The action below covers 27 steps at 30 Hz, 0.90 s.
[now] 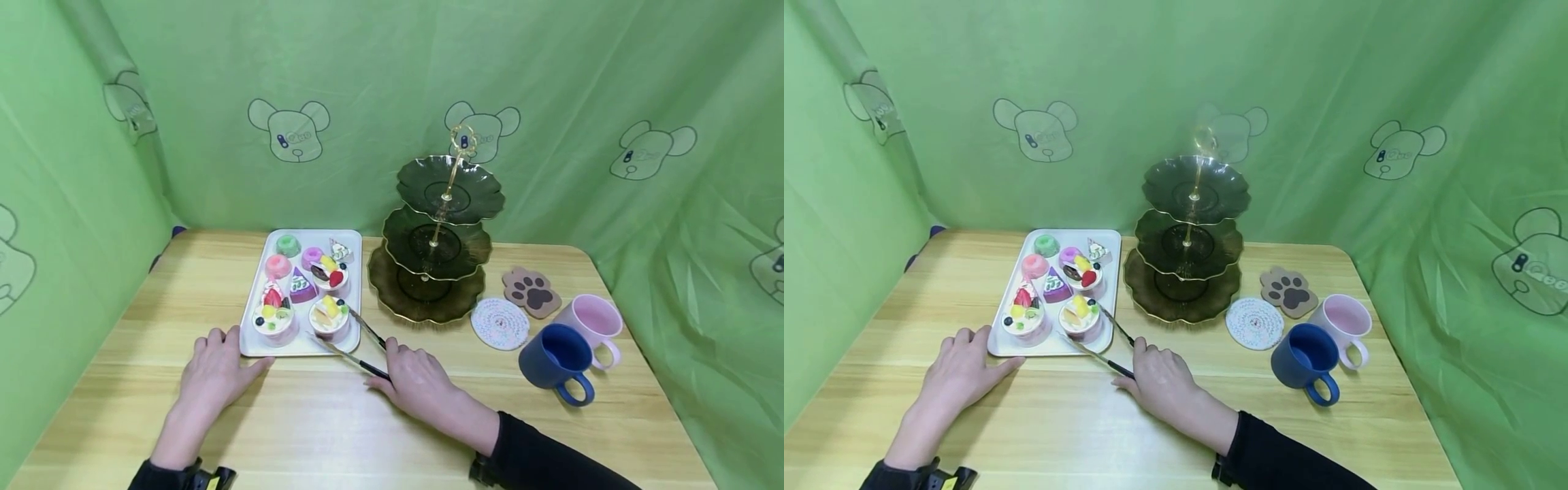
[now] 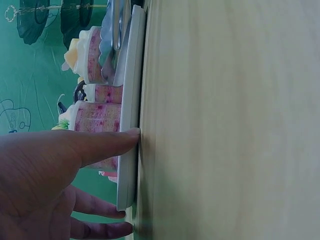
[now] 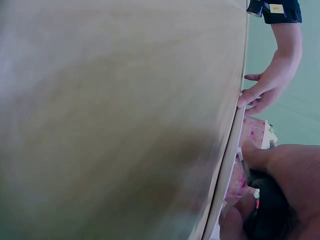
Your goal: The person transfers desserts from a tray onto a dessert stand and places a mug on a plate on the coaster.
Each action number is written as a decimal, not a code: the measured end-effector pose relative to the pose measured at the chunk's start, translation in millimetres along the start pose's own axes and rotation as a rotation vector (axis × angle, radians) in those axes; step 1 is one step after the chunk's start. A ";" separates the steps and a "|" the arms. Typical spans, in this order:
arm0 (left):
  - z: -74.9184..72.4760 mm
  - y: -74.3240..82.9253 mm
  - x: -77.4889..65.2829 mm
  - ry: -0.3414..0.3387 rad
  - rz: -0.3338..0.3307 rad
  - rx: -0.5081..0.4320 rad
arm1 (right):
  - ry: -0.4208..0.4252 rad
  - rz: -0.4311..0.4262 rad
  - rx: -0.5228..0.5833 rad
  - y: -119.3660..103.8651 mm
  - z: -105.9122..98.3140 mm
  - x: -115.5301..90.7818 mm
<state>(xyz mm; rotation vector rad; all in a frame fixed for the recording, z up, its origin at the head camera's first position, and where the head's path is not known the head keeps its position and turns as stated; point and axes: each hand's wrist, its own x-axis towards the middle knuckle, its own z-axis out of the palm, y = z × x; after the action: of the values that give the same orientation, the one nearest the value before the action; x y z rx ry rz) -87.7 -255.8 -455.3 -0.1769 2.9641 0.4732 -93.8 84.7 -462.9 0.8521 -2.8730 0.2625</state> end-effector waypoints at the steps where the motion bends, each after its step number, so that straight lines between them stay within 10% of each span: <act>1: 0.4 0.1 -0.1 -0.001 -0.002 0.000 | 0.002 -0.002 0.002 -0.2 0.0 -0.1; 27: -0.1 5.3 6.0 0.053 0.087 -0.051 | 0.067 0.023 0.040 11.1 -10.5 -2.4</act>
<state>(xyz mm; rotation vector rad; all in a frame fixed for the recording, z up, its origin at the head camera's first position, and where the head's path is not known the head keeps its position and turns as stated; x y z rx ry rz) -94.3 -251.4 -454.6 -0.0671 3.0229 0.5633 -97.1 97.2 -454.5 0.8014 -2.8262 0.3459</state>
